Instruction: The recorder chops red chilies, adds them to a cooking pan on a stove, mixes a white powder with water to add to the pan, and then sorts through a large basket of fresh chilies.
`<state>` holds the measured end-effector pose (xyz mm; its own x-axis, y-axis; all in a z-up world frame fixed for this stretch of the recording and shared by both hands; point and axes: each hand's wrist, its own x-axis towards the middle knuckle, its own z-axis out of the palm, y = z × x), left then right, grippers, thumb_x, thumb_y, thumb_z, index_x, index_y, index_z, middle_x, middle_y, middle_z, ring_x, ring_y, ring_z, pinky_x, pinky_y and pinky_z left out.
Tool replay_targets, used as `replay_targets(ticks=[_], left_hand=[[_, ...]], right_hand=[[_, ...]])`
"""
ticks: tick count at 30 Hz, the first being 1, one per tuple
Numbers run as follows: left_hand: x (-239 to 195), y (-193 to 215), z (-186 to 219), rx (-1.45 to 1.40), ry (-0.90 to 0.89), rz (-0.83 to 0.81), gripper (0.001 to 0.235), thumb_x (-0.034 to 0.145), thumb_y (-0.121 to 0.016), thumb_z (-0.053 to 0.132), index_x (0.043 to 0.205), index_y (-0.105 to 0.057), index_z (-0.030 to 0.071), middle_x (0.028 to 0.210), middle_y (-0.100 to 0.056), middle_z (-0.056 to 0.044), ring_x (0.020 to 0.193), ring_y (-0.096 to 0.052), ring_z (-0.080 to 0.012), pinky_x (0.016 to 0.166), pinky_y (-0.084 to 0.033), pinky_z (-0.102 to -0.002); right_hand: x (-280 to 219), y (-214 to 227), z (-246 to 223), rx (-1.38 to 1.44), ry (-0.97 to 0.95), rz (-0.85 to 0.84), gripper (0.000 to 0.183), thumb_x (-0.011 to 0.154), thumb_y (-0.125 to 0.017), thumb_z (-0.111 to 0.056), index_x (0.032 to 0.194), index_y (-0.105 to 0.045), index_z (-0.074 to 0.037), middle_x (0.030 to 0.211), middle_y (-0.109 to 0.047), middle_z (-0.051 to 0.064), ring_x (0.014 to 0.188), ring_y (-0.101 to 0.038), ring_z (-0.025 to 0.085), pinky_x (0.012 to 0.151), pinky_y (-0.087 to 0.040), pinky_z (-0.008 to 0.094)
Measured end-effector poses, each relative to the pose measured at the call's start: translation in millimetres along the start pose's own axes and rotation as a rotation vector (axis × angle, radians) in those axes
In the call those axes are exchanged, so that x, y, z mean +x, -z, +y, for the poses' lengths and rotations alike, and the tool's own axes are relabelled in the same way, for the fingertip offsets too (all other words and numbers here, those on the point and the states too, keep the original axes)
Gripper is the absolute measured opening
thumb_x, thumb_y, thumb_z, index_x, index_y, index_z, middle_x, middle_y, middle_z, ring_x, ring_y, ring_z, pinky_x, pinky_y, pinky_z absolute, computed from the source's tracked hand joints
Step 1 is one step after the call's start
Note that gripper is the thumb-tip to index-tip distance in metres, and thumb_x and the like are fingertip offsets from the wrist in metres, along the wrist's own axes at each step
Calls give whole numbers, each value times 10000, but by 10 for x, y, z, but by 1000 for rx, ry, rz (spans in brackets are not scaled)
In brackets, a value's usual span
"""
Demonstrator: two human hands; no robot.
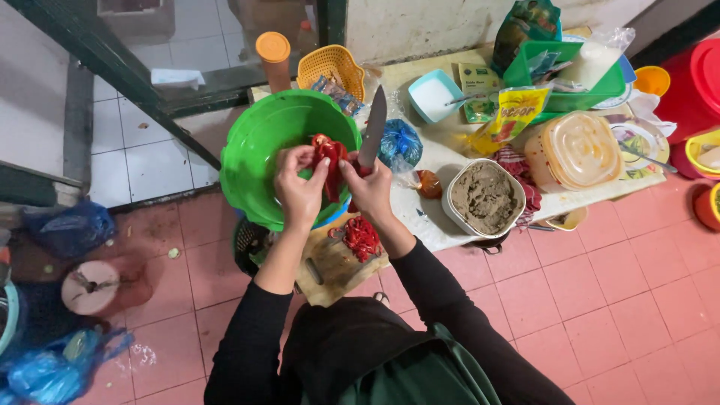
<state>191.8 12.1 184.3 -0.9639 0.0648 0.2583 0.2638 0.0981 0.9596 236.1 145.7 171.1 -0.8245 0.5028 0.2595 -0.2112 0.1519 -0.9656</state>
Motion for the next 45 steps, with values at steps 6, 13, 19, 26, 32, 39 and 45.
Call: replay_targets(ticks=[6, 13, 19, 26, 32, 39, 45], left_hand=[[-302, -331, -132, -527, 111, -248, 497, 1020, -664, 137, 1462, -463, 33, 1326, -627, -56, 1201, -613, -131, 1074, -486, -288], [-1067, -486, -247, -660, 358, -127, 392, 1079, -577, 184, 1430, -537, 15, 1304, -667, -78, 1143, -659, -159, 977, -557, -318], [-2062, -96, -794, -810, 718, 17, 369, 1050, -558, 285, 1379, -571, 119, 1172, -698, -113, 854, -711, -233, 682, -614, -405], [-2797, 295, -1112, -783, 792, 165, 445, 1013, -635, 307, 1405, -542, 118, 1091, -701, -104, 807, -667, -199, 707, -582, -381], [-3045, 446, -1472, -605, 762, 236, 430, 999, -635, 213, 1403, -533, 108, 1107, -688, -86, 870, -675, -165, 749, -569, -333], [-3007, 515, -1866, -328, 711, 255, 369, 988, -643, 79, 1343, -545, 45, 1193, -674, -49, 1005, -673, -124, 860, -556, -282], [-2892, 542, -1746, -68, 567, 164, 430, 963, -685, 85, 1375, -584, 17, 1265, -672, -72, 1117, -649, -154, 962, -516, -309]], right_hand=[[-102, 519, -48, 214, -272, -128, 162, 948, -732, -115, 1030, -684, 16, 726, -657, -14, 579, -558, 48, 509, -443, 219], [-587, 1220, 165, -15, -309, -272, 256, 1003, -676, -177, 1198, -646, -13, 736, -616, -3, 595, -559, 56, 523, -467, 234], [-1433, 1891, 1160, -638, -124, -561, 303, 964, -558, -99, 1253, -516, -15, 811, -682, 257, 727, -668, 436, 651, -524, 513], [-1685, 1841, 1819, -715, 143, -1047, 458, 947, -504, -75, 1402, -507, -129, 1138, -699, 243, 809, -695, 451, 678, -558, 529], [-1782, 1866, 1825, -855, 39, -859, 612, 946, -496, -78, 1546, -397, -140, 1119, -700, 251, 823, -701, 450, 705, -569, 524], [-2174, 1309, 2015, -607, 52, -668, 660, 991, -407, -32, 1637, -304, -124, 1151, -647, 359, 939, -683, 499, 820, -562, 548], [-2186, 956, 2257, -758, -204, -611, 686, 980, -458, -77, 1621, -216, -50, 1106, -649, 354, 923, -668, 503, 815, -536, 555]])
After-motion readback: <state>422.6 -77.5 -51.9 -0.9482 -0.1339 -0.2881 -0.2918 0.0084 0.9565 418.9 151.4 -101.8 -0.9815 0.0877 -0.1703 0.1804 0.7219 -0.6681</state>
